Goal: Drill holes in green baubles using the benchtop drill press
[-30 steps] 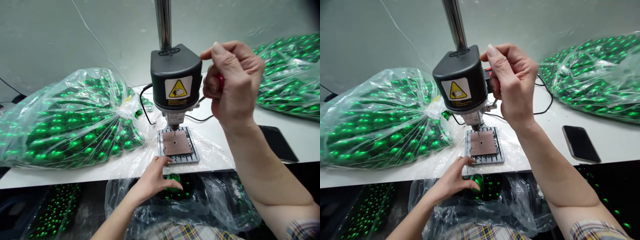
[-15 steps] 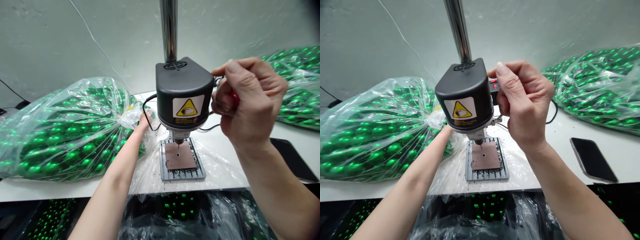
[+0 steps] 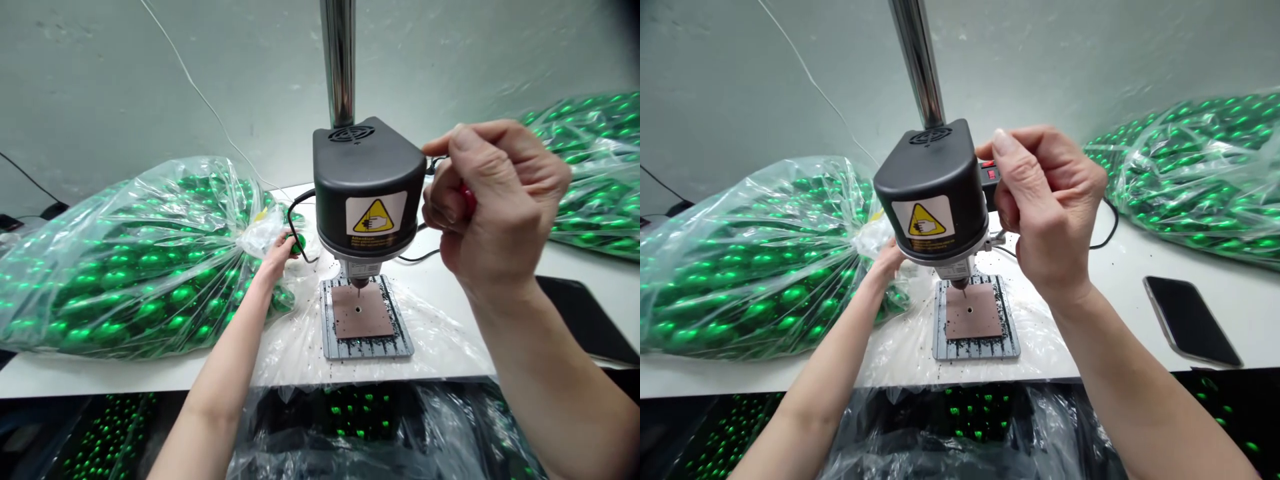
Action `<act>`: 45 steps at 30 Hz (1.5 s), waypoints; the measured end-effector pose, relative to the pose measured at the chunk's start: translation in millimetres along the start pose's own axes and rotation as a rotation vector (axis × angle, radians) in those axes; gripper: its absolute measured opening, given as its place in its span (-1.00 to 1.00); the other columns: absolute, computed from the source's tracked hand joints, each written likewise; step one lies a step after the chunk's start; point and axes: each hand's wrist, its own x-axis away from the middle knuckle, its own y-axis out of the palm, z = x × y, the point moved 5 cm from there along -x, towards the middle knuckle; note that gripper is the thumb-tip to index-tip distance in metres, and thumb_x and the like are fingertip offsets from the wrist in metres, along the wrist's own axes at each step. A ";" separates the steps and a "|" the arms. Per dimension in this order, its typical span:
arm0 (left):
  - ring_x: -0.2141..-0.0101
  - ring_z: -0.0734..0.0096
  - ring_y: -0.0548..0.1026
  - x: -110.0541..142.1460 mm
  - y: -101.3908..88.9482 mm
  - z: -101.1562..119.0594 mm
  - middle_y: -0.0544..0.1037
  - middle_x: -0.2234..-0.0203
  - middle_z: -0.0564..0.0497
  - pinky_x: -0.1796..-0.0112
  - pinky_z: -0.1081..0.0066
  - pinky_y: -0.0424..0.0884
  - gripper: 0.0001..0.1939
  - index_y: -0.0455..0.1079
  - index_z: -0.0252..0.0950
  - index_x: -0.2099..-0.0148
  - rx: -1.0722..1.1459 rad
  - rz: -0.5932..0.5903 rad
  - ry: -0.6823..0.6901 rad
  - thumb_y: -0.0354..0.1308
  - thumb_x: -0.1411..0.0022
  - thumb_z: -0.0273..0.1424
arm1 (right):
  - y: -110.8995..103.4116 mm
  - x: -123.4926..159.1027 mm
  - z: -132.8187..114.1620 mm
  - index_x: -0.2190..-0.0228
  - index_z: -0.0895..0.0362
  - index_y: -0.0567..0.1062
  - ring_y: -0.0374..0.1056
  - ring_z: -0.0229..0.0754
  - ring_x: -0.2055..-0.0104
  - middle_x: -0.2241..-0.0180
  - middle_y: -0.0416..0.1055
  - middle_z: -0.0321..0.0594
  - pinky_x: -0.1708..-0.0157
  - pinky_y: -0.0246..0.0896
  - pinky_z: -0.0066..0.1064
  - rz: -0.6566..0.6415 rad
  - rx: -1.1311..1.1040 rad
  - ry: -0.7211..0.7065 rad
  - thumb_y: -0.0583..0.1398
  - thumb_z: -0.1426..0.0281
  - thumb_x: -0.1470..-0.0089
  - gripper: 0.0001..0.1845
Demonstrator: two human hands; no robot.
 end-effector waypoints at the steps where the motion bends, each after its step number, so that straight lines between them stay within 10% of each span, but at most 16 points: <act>1: 0.41 0.37 0.57 13.6 -6.8 -1.0 0.60 0.32 -0.03 0.37 0.37 0.52 -0.70 0.47 -0.31 0.07 0.035 0.005 -0.047 0.35 -0.17 -0.32 | -0.2 -0.2 0.2 0.47 0.11 0.63 0.01 -0.45 0.75 0.73 0.21 -0.47 0.78 -0.25 -0.44 0.006 -0.002 -0.001 0.25 0.47 -0.13 -0.82; 7: 0.32 0.34 0.65 106.7 -27.1 8.9 0.60 0.26 0.06 0.34 0.44 0.55 -0.57 0.35 -0.16 -0.01 0.429 0.079 -0.093 0.40 -0.15 -0.25 | -1.2 -1.0 3.8 0.50 0.16 0.60 -0.03 -0.43 0.78 0.76 0.17 -0.46 0.82 -0.37 -0.43 0.036 -0.042 -0.003 0.30 0.43 -0.04 -0.88; 16: 0.44 0.41 0.58 173.5 18.8 -5.6 0.65 0.25 -0.23 0.49 0.52 0.47 -0.70 0.42 -0.40 0.11 0.672 -0.087 -0.501 0.20 -0.34 -0.22 | -0.1 -4.9 3.9 0.54 0.14 0.61 -0.07 -0.42 0.80 0.79 0.14 -0.45 0.86 -0.39 -0.46 0.035 -0.074 -0.031 0.46 0.29 0.08 -0.79; 24: 0.08 0.17 0.60 177.3 41.3 -23.5 0.61 0.14 -0.08 0.01 0.11 0.56 -0.70 0.40 -0.25 0.17 0.530 -0.119 -0.371 0.37 -0.14 -0.24 | 2.4 -4.3 5.5 0.53 0.11 0.57 -0.12 -0.41 0.79 0.76 0.11 -0.47 0.84 -0.35 -0.40 -0.009 -0.119 -0.071 0.41 0.32 -0.03 -0.81; 31: 0.35 0.47 0.55 167.4 42.6 -38.9 0.59 0.33 0.09 0.28 0.45 0.42 -0.34 0.28 -0.21 0.05 0.253 0.024 -0.185 0.53 0.12 -0.18 | 1.1 -4.3 4.5 0.51 -0.02 0.50 -0.07 -0.30 0.75 0.73 0.04 -0.44 0.80 -0.21 -0.38 -0.010 0.098 0.002 0.21 0.37 -0.20 -0.77; 45: 0.30 0.38 0.51 154.1 71.3 -51.3 0.59 0.25 -0.02 0.25 0.38 0.41 -0.41 0.39 -0.28 0.03 -0.046 -0.071 -0.026 0.52 0.10 -0.28 | 5.5 -2.6 -2.1 0.49 0.06 0.44 -0.08 -0.38 0.72 0.53 0.36 -0.37 0.71 -0.23 -0.34 -0.027 0.065 0.017 0.15 0.47 -0.25 -0.74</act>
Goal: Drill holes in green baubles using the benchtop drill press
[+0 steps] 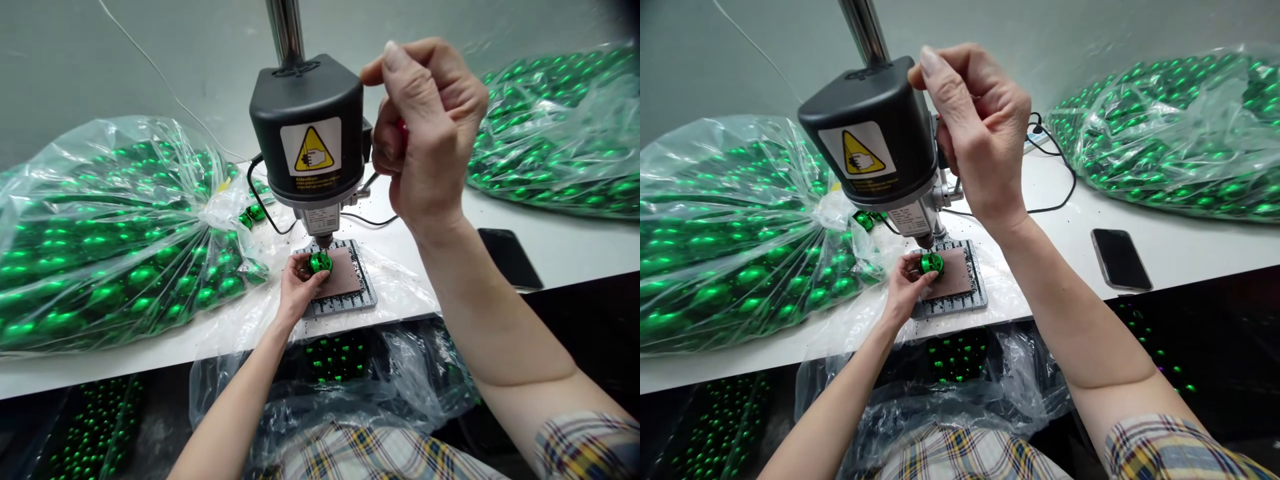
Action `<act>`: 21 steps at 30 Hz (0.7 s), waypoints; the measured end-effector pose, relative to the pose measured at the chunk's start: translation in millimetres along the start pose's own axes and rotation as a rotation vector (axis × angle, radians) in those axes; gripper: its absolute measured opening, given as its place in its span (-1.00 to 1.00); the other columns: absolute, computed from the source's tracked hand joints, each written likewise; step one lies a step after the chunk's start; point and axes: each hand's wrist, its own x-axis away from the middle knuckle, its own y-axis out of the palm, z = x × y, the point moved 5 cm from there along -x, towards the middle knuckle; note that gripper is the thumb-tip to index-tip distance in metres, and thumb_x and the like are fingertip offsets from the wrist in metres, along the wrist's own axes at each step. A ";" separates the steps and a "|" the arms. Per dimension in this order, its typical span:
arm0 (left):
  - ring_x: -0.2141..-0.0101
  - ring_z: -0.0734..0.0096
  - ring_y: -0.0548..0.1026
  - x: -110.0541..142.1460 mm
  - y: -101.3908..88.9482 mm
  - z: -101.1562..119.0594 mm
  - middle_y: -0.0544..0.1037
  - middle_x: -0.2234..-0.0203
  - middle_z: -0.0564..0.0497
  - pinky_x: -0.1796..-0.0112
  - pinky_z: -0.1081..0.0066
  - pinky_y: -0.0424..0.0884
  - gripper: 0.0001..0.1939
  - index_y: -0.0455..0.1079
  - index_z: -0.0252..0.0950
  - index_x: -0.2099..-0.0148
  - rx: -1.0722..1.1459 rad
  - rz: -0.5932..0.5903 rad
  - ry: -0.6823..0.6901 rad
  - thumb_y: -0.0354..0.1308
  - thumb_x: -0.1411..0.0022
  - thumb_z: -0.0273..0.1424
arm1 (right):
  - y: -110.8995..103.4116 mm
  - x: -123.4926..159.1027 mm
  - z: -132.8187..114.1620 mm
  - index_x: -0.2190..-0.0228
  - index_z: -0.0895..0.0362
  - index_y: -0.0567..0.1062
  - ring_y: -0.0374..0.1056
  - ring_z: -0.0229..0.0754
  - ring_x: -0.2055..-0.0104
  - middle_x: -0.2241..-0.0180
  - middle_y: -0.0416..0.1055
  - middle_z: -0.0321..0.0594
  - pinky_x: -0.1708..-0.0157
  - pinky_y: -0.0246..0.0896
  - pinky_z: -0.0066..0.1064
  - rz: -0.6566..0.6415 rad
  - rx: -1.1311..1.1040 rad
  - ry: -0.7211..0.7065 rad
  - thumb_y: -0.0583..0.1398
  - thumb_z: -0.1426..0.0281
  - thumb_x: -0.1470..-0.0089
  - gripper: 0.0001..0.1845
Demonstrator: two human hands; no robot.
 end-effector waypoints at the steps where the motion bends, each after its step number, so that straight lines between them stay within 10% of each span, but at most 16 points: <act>1: 0.32 0.38 0.50 -0.2 1.2 1.3 0.59 0.25 -0.02 0.26 0.38 0.40 -0.43 0.41 -0.28 0.05 -0.049 -0.002 0.022 0.52 0.10 -0.30 | -0.3 0.2 -0.1 0.50 0.05 0.43 -0.07 -0.37 0.72 0.55 0.34 -0.38 0.71 -0.21 -0.34 0.004 0.029 0.008 0.14 0.47 -0.26 -0.73; 21: 0.00 0.10 0.51 0.6 10.2 -5.0 0.55 0.07 -0.12 -0.09 0.18 0.39 -0.38 0.49 -0.24 -0.05 -0.152 -0.104 0.163 0.55 0.09 -0.33 | -11.3 20.5 1.6 0.46 0.01 0.51 -0.07 -0.37 0.73 0.70 0.08 -0.44 0.73 -0.16 -0.37 0.057 0.107 -0.162 0.21 0.31 -0.25 -0.78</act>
